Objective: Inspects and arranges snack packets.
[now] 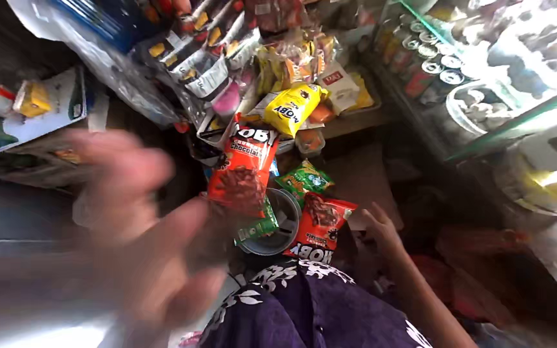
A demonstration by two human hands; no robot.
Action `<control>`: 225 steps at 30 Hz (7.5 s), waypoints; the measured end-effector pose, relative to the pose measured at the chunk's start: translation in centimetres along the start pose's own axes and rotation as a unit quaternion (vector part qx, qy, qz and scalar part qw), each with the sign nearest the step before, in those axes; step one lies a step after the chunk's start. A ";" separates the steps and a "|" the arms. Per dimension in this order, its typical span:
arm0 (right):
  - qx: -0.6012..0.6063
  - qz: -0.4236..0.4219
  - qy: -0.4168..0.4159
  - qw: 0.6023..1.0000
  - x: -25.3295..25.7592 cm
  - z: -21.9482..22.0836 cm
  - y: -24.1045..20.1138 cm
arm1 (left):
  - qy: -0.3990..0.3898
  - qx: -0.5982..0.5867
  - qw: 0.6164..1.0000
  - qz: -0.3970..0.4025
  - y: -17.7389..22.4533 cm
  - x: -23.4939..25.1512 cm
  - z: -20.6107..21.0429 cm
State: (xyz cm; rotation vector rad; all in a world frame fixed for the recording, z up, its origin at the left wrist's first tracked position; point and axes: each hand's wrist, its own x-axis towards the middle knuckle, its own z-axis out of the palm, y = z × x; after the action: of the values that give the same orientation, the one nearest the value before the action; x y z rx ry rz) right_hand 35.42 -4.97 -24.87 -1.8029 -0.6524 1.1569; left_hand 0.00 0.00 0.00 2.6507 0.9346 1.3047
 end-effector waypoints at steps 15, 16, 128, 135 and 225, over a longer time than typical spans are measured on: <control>0.029 -0.062 -0.047 0.997 4.4 2.6 1.2 | -0.468 -0.250 0.817 -0.224 -0.7 -7.0 13.5; 0.073 -0.065 -0.032 0.995 3.8 2.6 1.1 | -0.474 -0.258 0.813 -0.219 -1.0 -7.2 13.3; 0.183 0.162 0.026 0.969 -11.7 2.3 9.3 | -0.258 -0.202 0.896 -0.299 -13.9 1.9 4.1; 0.129 -0.129 -0.063 0.981 -12.5 1.9 1.0 | -0.516 -0.386 0.729 -0.228 -3.3 -2.6 16.5; -0.355 -0.369 0.166 0.843 -16.6 -3.7 -3.6 | -0.361 -0.389 0.848 -0.001 6.4 -1.3 20.2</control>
State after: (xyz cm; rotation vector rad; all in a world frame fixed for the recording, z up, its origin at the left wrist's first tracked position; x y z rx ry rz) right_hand 31.71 -17.70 -13.65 -1.9553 -1.5216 0.0467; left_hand 17.39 -1.54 -12.08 2.1370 0.2104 0.4066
